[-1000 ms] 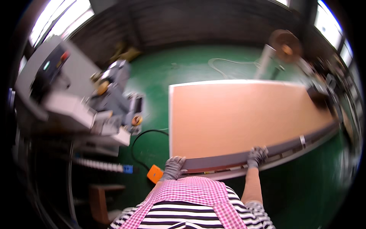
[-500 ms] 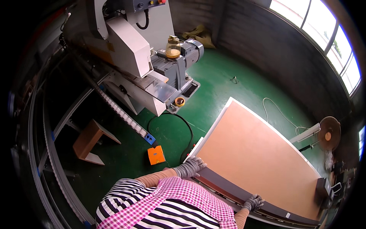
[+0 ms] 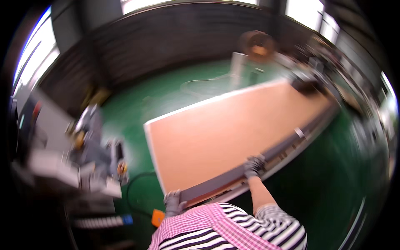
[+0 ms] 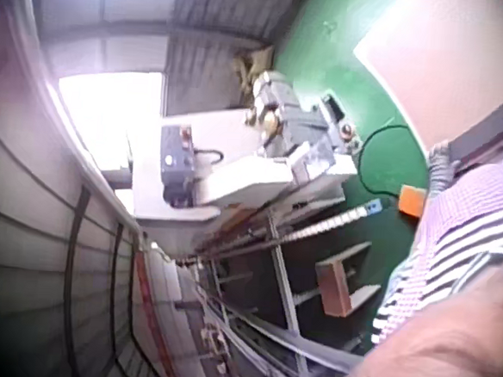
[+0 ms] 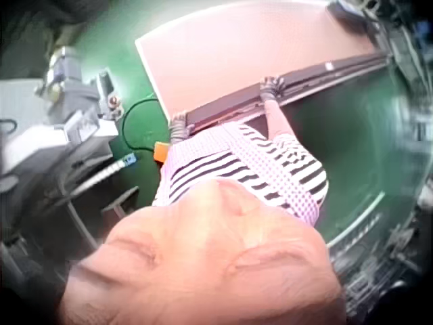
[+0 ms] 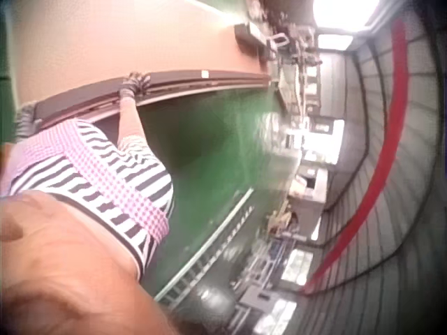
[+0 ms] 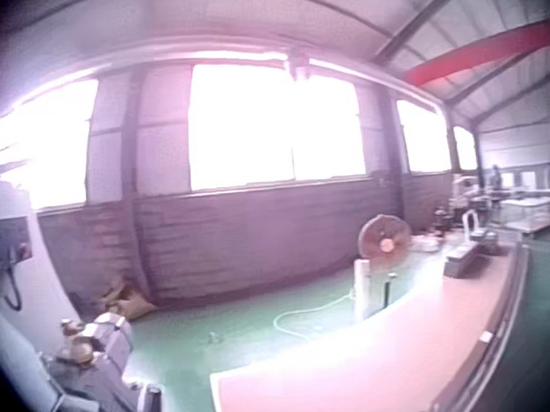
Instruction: The person feeds long wooden boards through an edge-banding machine and stacks the finished boards onto a worktable.
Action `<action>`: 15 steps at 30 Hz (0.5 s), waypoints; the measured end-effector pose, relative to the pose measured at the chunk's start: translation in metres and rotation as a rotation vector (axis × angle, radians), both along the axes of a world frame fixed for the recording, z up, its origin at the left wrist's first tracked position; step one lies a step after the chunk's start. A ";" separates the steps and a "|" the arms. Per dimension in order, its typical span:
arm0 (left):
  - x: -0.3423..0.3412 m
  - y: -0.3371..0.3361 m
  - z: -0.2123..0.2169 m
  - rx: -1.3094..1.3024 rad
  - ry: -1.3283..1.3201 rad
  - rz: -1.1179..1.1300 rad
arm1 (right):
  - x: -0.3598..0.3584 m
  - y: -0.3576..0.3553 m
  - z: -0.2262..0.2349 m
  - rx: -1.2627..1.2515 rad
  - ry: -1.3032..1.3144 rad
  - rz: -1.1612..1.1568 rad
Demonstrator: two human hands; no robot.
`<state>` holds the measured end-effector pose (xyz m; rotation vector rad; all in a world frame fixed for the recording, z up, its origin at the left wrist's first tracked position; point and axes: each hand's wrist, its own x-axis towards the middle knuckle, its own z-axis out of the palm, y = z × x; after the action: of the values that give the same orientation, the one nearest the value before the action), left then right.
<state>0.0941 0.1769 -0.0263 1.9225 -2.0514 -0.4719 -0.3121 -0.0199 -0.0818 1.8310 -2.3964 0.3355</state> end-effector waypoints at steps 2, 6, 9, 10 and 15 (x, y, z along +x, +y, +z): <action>0.003 -0.005 -0.016 -0.027 -0.021 -0.051 | -0.008 0.009 -0.009 -0.041 0.021 -0.068; 0.019 -0.010 -0.033 0.026 -0.096 -0.068 | 0.001 0.022 0.017 0.014 -0.163 -0.130; 0.018 -0.017 -0.017 0.066 -0.103 -0.090 | 0.003 0.028 0.034 0.031 -0.199 -0.167; 0.014 -0.021 -0.011 0.084 -0.118 -0.080 | 0.002 0.027 0.038 0.054 -0.226 -0.173; 0.023 -0.027 -0.035 -0.061 -0.154 -0.053 | 0.006 0.013 0.042 0.047 -0.255 -0.134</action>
<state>0.1168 0.1499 -0.0614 1.9276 -2.1895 -0.2773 -0.3056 -0.0069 -0.0394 1.7264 -2.7006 0.5324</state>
